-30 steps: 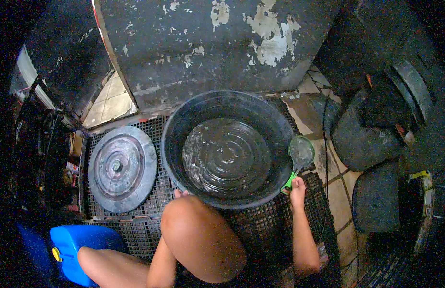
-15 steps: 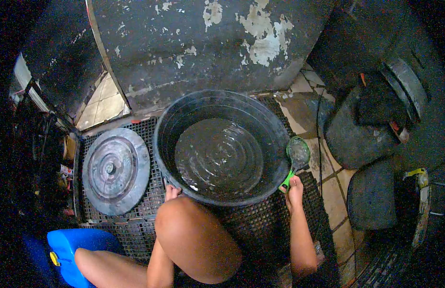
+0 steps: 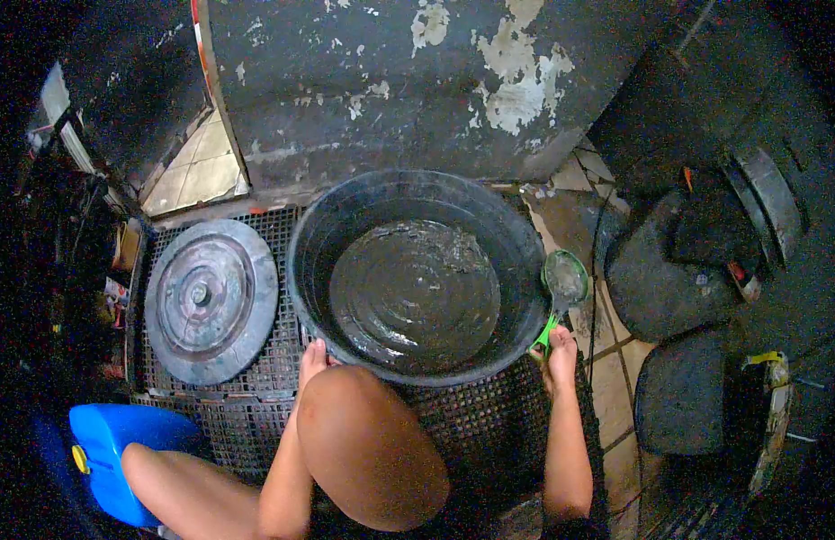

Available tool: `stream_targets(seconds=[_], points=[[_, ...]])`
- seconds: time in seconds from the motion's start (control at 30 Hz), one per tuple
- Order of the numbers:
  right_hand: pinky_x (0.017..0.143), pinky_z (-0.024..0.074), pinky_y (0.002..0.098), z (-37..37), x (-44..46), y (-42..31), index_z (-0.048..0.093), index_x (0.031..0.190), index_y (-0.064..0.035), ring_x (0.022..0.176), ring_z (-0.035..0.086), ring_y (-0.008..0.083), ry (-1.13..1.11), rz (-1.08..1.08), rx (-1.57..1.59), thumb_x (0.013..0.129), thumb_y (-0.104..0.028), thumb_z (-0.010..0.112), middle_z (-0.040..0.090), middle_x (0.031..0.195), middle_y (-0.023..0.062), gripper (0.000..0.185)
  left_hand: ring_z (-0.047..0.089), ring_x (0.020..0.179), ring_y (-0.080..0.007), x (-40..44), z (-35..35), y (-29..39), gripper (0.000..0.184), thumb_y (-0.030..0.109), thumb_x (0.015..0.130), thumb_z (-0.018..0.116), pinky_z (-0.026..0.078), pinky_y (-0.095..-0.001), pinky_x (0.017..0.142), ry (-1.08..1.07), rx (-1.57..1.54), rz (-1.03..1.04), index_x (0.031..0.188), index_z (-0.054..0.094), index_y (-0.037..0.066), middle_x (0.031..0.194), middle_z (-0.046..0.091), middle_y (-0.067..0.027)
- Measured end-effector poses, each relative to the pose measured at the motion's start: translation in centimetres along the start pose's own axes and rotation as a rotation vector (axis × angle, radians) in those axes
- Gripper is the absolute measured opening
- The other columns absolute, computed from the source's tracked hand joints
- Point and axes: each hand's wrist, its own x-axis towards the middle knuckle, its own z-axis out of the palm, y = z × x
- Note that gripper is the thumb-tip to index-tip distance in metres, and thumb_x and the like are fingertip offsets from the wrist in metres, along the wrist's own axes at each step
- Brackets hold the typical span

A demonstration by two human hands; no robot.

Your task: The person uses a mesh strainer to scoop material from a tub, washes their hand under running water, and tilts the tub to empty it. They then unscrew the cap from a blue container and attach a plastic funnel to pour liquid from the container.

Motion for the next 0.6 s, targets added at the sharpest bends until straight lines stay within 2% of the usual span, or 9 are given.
stream_targets(seconds=[0.1,0.2,0.33,0.43,0.53,0.6], points=[[0.065,0.0573,0.0334,0.3,0.4,-0.6,0.058,0.106,-0.0095,0.081,0.06,0.0123,0.008,-0.036,-0.017,0.102,-0.02,0.046,0.063,0.094,0.0005,0.016,0.066,0.06,-0.0204,0.1,-0.2,-0.3,0.034,0.032,0.107,0.032,0.054,-0.0316,0.054,0.021,-0.03,-0.076,0.104,0.048,0.002,0.076,0.062,-0.0115],[0.064,0.0578,0.0329,0.8,0.1,-0.9,0.059,0.106,-0.0093,0.08,0.061,0.0118,-0.003,-0.06,-0.023,0.102,-0.02,0.047,0.063,0.093,0.0008,0.017,0.065,0.058,-0.0189,0.1,-0.4,-0.9,0.034,0.032,0.107,0.032,0.053,-0.0311,0.052,0.016,-0.103,-0.046,0.104,0.048,0.003,0.075,0.061,-0.01],[0.064,0.058,0.0318,1.9,-0.8,-2.3,0.059,0.108,-0.0081,0.082,0.061,0.0119,0.0,-0.077,-0.073,0.103,-0.02,0.045,0.064,0.094,0.0018,0.019,0.063,0.057,-0.0172,0.2,-1.1,-1.9,0.032,0.032,0.107,0.032,0.051,-0.0295,0.051,0.029,-0.019,-0.085,0.104,0.048,0.004,0.074,0.059,-0.0083],[0.064,0.0578,0.0307,2.2,-0.7,-2.2,0.059,0.109,-0.0069,0.082,0.062,0.0119,0.001,-0.087,-0.076,0.103,-0.019,0.044,0.064,0.095,0.002,0.02,0.06,0.055,-0.0157,0.5,-1.4,-2.6,0.033,0.033,0.107,0.034,0.05,-0.0278,0.052,0.016,-0.181,-0.104,0.104,0.049,0.004,0.071,0.058,-0.0068],[0.064,0.0575,0.0298,2.2,-1.0,-2.0,0.059,0.109,-0.0064,0.082,0.061,0.0115,0.039,-0.105,-0.14,0.103,-0.018,0.044,0.064,0.095,0.0021,0.02,0.057,0.058,-0.0139,1.0,-2.1,-3.5,0.029,0.034,0.106,0.035,0.051,-0.0266,0.056,-0.033,-0.213,-0.129,0.104,0.047,0.008,0.075,0.054,-0.004],[0.064,0.0573,0.0295,1.7,-0.9,-1.2,0.059,0.109,-0.0065,0.081,0.061,0.0115,0.028,-0.111,-0.121,0.103,-0.018,0.044,0.064,0.095,0.0022,0.02,0.056,0.067,-0.0116,1.9,-2.8,-5.6,0.022,0.033,0.105,0.04,0.052,-0.0263,0.062,-0.113,-0.221,-0.015,0.101,0.043,0.011,0.08,0.048,-0.0013]])
